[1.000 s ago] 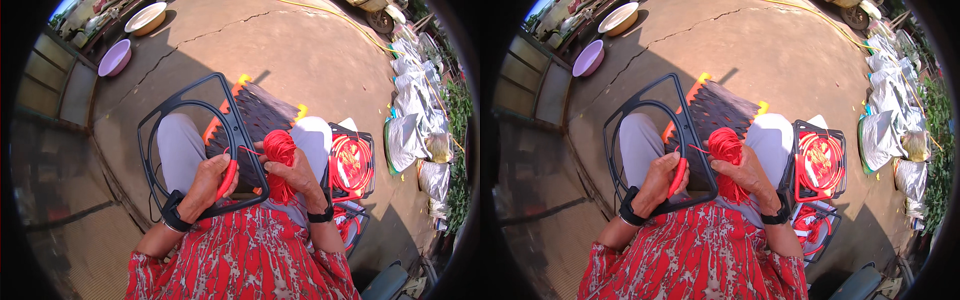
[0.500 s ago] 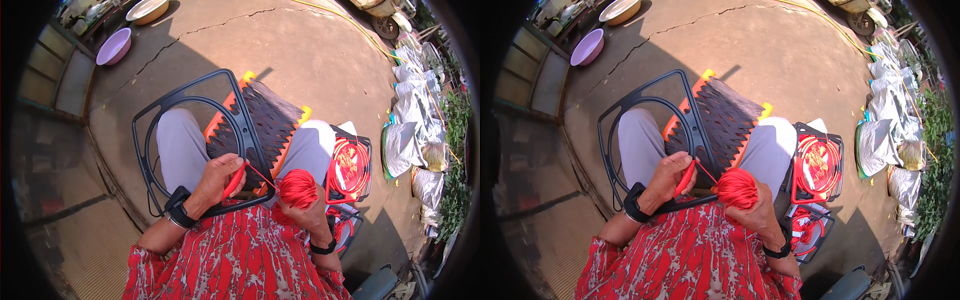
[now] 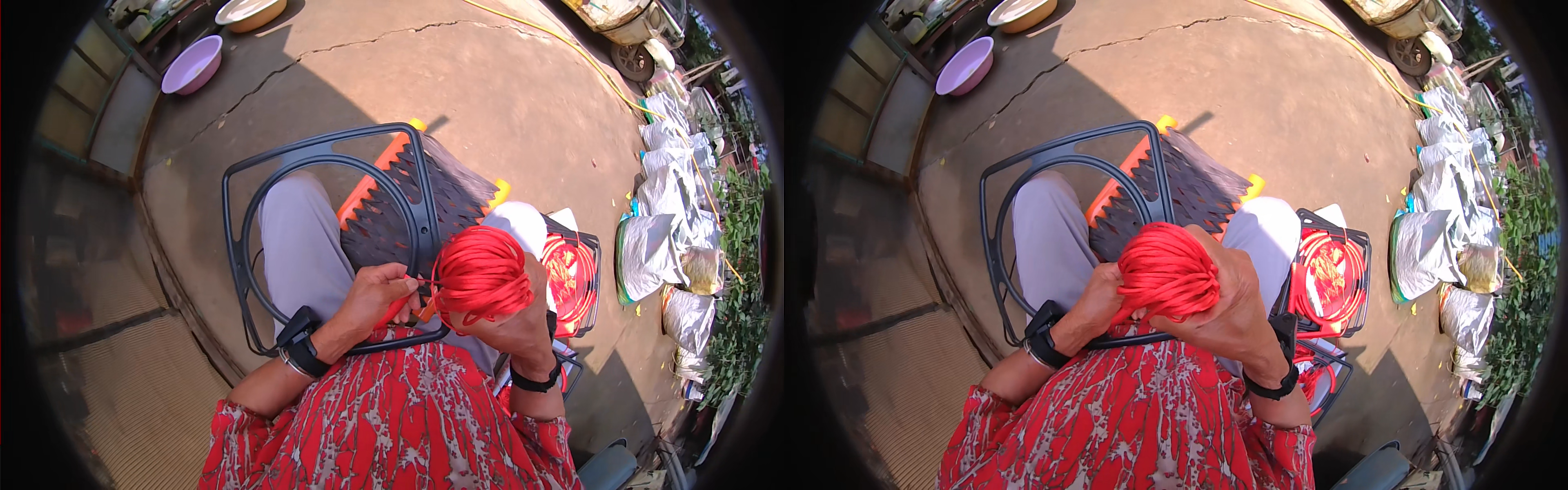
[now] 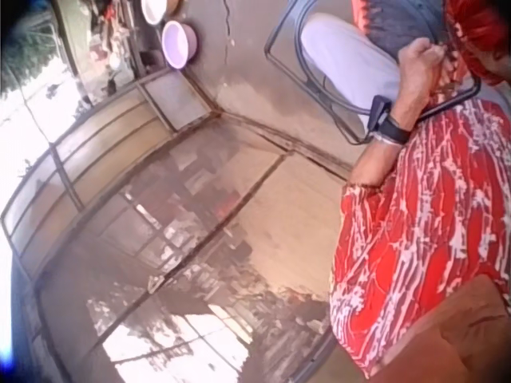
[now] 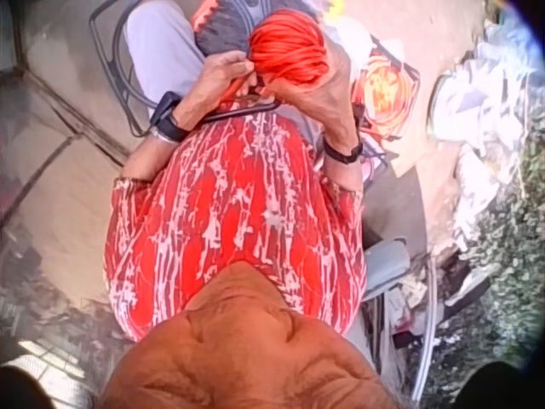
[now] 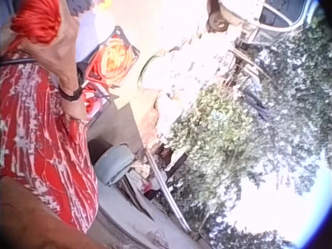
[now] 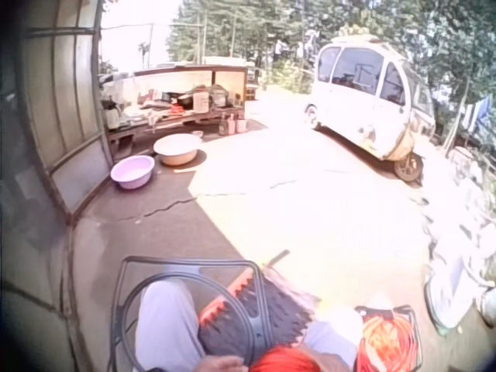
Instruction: Wrapping a bundle of red cord around a black plastic frame, likely as part of furniture assembly.
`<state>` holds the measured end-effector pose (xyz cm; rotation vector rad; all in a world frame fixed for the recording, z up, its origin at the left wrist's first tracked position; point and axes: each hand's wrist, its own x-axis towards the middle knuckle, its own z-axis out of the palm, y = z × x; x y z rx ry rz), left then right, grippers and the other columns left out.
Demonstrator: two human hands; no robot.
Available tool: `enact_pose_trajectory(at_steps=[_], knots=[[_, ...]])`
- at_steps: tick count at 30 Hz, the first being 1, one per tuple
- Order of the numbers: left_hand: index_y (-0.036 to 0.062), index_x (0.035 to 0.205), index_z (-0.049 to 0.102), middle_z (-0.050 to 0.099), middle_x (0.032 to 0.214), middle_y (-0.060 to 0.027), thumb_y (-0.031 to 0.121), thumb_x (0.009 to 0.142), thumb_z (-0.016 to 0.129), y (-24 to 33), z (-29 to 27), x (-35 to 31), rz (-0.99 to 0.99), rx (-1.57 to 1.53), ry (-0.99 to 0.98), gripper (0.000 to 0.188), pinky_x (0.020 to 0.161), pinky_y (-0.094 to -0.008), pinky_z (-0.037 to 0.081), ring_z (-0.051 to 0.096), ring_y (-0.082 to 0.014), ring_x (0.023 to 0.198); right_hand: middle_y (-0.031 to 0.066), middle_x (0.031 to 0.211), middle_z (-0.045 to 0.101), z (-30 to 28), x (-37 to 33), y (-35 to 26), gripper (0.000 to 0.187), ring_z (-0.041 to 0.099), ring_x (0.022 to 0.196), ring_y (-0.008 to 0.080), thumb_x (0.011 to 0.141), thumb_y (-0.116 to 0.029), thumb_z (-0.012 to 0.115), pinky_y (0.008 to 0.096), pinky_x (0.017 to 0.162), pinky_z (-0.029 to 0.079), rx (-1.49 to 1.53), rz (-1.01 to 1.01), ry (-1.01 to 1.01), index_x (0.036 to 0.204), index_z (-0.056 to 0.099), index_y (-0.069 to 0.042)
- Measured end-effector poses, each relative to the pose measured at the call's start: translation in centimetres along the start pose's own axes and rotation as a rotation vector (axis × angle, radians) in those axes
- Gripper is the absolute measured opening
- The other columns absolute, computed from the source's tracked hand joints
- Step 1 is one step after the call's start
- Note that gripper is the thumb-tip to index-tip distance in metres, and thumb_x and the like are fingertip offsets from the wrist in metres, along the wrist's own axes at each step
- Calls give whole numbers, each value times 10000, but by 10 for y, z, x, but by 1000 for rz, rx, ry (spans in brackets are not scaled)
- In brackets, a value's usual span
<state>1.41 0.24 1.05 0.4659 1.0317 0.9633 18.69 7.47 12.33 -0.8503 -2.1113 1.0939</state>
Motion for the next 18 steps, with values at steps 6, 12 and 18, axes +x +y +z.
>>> enact_pose_trajectory(at_steps=[6,12,18], knots=[[13,932,616,608,668,-45,127,935,540,-21,6,-5,402,361,104,137,425,-254,395,537,-97,492,122,845,619,25,36,-14,450,637,755,311,669,-110,772,315,670,491,73,-205,12,1055,563,-13],[18,896,616,569,591,-34,187,961,503,-30,4,3,460,312,166,213,396,-254,367,494,-96,434,117,885,633,34,50,-7,540,631,751,332,619,-170,824,343,703,504,6,-161,-133,1082,587,-26],[-20,884,576,601,619,-99,242,991,435,-19,-4,9,65,-71,158,316,389,-269,394,509,-144,414,126,914,610,2,62,-3,362,611,866,261,693,-162,795,347,717,477,-346,-209,34,978,627,-15]])
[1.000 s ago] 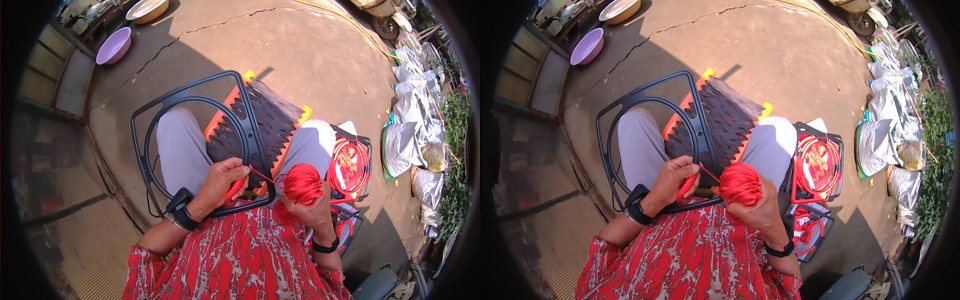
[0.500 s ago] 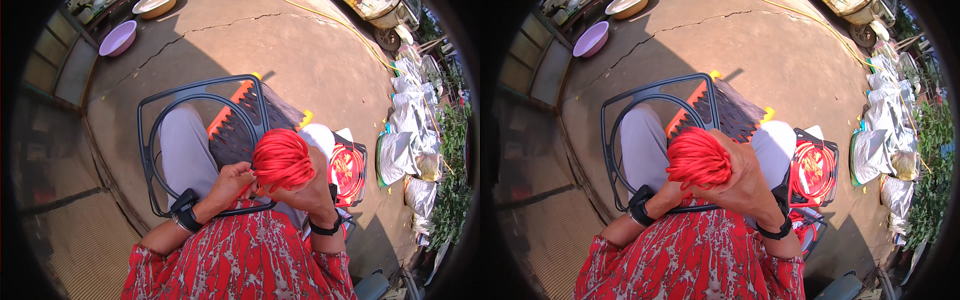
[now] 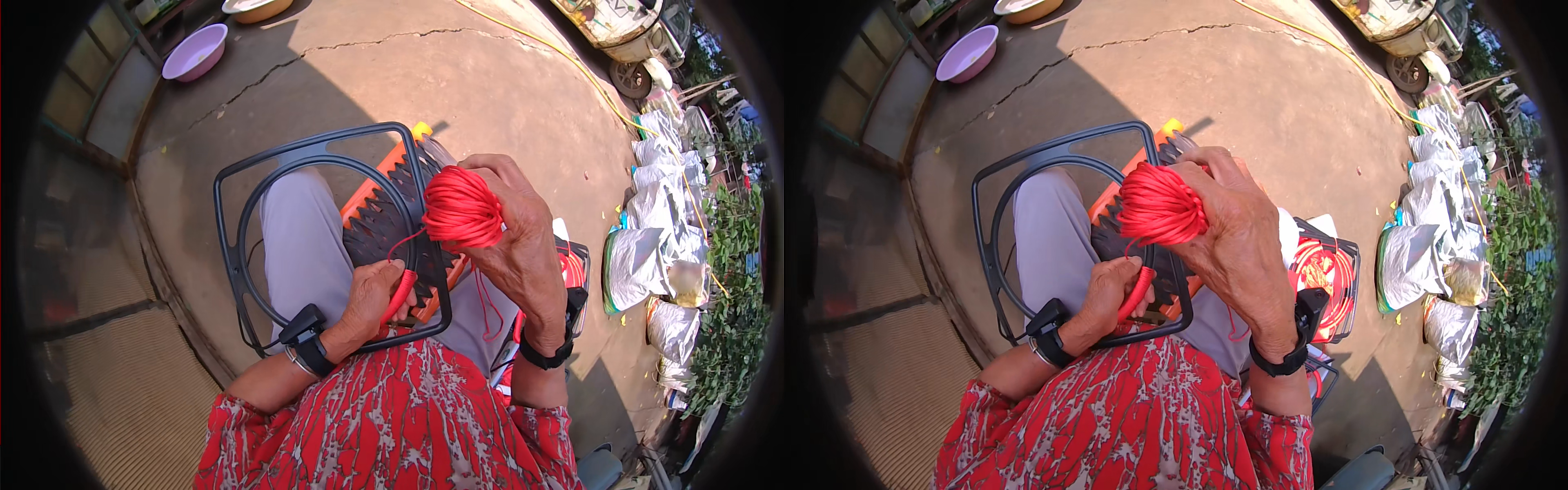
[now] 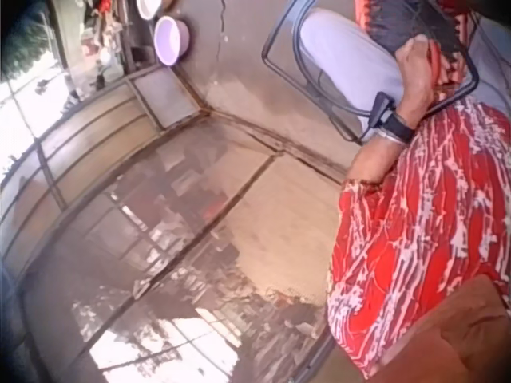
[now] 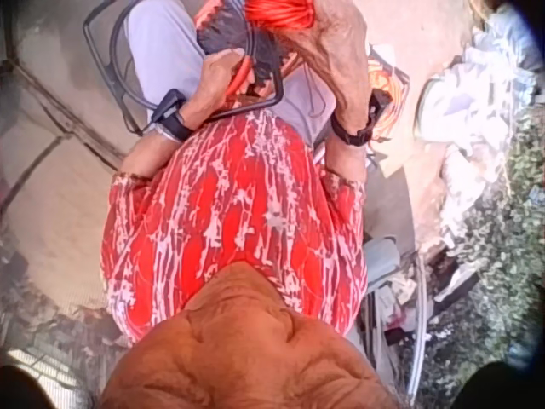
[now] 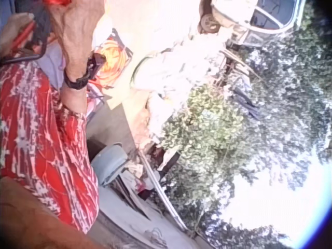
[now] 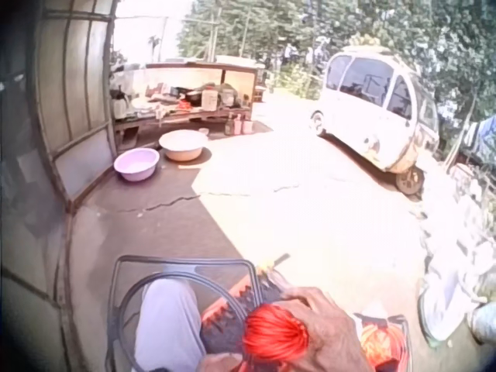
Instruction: Wrapping a bundle of red cord around a black plastic frame, likely as part of furniture assembly.
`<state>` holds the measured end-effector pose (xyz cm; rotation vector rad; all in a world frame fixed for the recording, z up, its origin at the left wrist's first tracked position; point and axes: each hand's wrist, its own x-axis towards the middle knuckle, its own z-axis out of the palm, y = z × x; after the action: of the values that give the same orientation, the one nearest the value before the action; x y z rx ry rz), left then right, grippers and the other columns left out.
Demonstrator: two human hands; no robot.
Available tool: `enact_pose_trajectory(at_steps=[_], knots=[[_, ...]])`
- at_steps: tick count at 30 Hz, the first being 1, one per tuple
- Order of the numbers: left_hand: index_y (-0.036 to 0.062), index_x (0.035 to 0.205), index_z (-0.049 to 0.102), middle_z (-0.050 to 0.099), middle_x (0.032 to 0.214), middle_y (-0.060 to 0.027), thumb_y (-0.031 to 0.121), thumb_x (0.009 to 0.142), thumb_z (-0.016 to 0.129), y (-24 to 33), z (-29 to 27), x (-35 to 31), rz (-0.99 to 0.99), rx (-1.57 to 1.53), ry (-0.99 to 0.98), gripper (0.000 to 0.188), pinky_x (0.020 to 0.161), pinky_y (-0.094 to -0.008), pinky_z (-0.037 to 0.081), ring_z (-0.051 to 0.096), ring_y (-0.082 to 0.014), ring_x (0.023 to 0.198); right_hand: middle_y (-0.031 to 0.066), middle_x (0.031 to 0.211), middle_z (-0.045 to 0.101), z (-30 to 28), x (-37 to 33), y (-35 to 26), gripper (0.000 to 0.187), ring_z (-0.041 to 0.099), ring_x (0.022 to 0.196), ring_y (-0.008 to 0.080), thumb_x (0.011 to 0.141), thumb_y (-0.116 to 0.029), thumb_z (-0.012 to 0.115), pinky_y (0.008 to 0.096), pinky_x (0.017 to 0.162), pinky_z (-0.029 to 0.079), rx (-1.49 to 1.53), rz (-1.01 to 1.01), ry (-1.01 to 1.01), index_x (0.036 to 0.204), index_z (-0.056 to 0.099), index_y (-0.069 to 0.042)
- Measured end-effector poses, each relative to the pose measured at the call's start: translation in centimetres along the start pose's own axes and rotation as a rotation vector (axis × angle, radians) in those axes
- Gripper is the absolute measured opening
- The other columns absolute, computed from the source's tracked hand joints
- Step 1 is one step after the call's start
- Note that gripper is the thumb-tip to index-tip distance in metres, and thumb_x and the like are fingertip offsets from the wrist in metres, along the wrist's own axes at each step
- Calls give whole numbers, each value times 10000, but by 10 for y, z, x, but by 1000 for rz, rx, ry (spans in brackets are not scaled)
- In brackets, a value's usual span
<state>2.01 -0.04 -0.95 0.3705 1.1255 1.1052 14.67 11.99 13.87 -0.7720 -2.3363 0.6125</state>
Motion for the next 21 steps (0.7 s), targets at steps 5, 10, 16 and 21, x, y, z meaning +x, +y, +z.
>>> enact_pose_trajectory(at_steps=[5,10,16,21], knots=[[-33,894,568,606,623,-133,250,999,408,4,-1,1,-91,-91,5,341,395,-287,409,517,-180,410,80,876,630,-9,10,0,314,601,800,231,729,-222,777,335,708,490,-240,154,41,974,646,-73],[-36,894,563,606,621,-137,239,996,416,2,1,0,-161,-139,-49,329,390,-282,408,524,-180,413,38,964,671,16,29,-12,333,616,805,92,738,-136,820,251,696,503,285,120,242,986,635,-13],[-13,801,559,597,591,-124,274,988,438,-4,5,0,-142,-102,-63,364,352,-263,388,517,-165,393,61,1052,564,68,36,4,485,598,906,236,645,-41,781,297,757,519,215,-305,173,1099,647,-146],[-29,852,559,599,607,-133,248,986,434,-6,12,6,-142,-36,-52,333,358,-273,398,510,-168,387,85,1102,555,115,4,53,460,603,946,254,686,-44,715,333,741,529,-86,-325,-281,1121,643,-174]])
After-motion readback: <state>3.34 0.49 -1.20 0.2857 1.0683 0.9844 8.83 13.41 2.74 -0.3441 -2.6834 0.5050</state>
